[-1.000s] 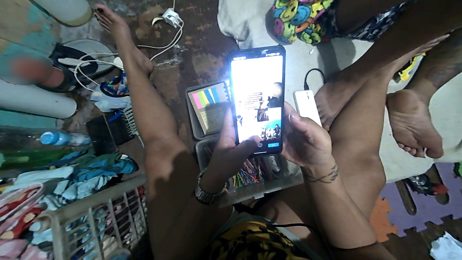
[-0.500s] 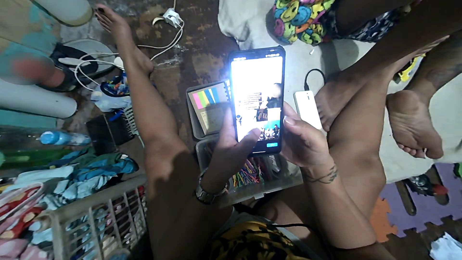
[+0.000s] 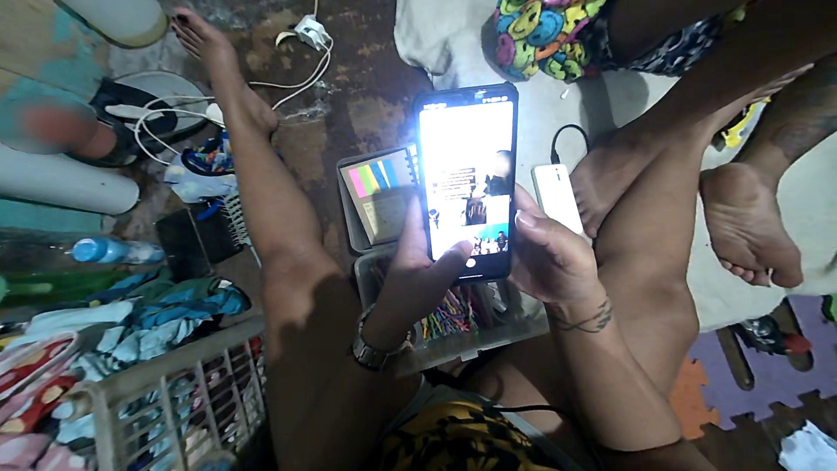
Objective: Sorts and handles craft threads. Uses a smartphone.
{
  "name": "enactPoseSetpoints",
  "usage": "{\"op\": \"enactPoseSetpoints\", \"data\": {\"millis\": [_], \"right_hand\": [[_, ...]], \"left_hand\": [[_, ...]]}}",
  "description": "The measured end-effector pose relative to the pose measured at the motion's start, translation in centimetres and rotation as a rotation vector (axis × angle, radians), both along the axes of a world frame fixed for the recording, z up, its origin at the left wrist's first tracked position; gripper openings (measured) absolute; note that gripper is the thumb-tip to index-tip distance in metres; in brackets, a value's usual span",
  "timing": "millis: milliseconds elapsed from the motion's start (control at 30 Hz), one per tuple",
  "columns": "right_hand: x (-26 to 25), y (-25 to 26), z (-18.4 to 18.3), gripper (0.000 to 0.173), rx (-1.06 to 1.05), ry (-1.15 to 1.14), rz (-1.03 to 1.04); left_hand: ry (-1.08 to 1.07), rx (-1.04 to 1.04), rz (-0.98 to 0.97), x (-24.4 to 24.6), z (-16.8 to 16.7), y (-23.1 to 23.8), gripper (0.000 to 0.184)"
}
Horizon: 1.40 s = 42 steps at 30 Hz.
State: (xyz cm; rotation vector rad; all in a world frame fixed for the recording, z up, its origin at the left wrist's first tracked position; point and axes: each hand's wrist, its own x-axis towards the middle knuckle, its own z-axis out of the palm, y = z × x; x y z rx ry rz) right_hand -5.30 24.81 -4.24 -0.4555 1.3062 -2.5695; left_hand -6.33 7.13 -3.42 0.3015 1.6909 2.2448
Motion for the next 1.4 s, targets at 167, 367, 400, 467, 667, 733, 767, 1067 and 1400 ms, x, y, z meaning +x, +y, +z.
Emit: {"op": "enactPoseSetpoints", "data": {"millis": [167, 367, 400, 467, 667, 733, 767, 1067, 1400], "right_hand": [[0.05, 0.05, -0.04, 0.051, -0.003, -0.006, 0.005], [0.12, 0.04, 0.1, 0.054, -0.001, -0.019, 0.005], [0.11, 0.05, 0.09, 0.054, -0.001, -0.019, 0.009], [0.09, 0.06, 0.03, 0.053, -0.011, -0.017, 0.011], [0.06, 0.13, -0.04, 0.052, -0.015, -0.007, 0.025], [0.06, 0.14, -0.02, 0.053, -0.017, -0.008, 0.024], [0.07, 0.14, -0.02, 0.053, -0.017, -0.01, 0.023], [0.06, 0.12, 0.04, 0.052, -0.01, 0.0, 0.018], [0.13, 0.16, 0.11, 0.052, -0.01, -0.008, 0.017]], "left_hand": [[-0.024, -0.003, 0.011, 0.07, 0.26, 0.16, 0.067], [-0.005, 0.011, 0.016, 0.05, 0.0, 0.18, 0.068], [-0.01, 0.014, 0.019, 0.06, -0.02, 0.21, 0.068], [-0.009, 0.015, 0.019, 0.1, -0.09, 0.22, 0.07], [-0.001, 0.027, 0.011, 0.11, -0.13, 0.22, 0.069], [-0.001, 0.019, 0.012, 0.09, -0.11, 0.21, 0.068], [-0.005, 0.014, 0.019, 0.11, -0.07, 0.24, 0.067], [-0.016, -0.005, 0.024, 0.19, 0.2, 0.27, 0.066], [-0.01, 0.02, 0.0, 0.14, -0.07, 0.16, 0.072]]}}
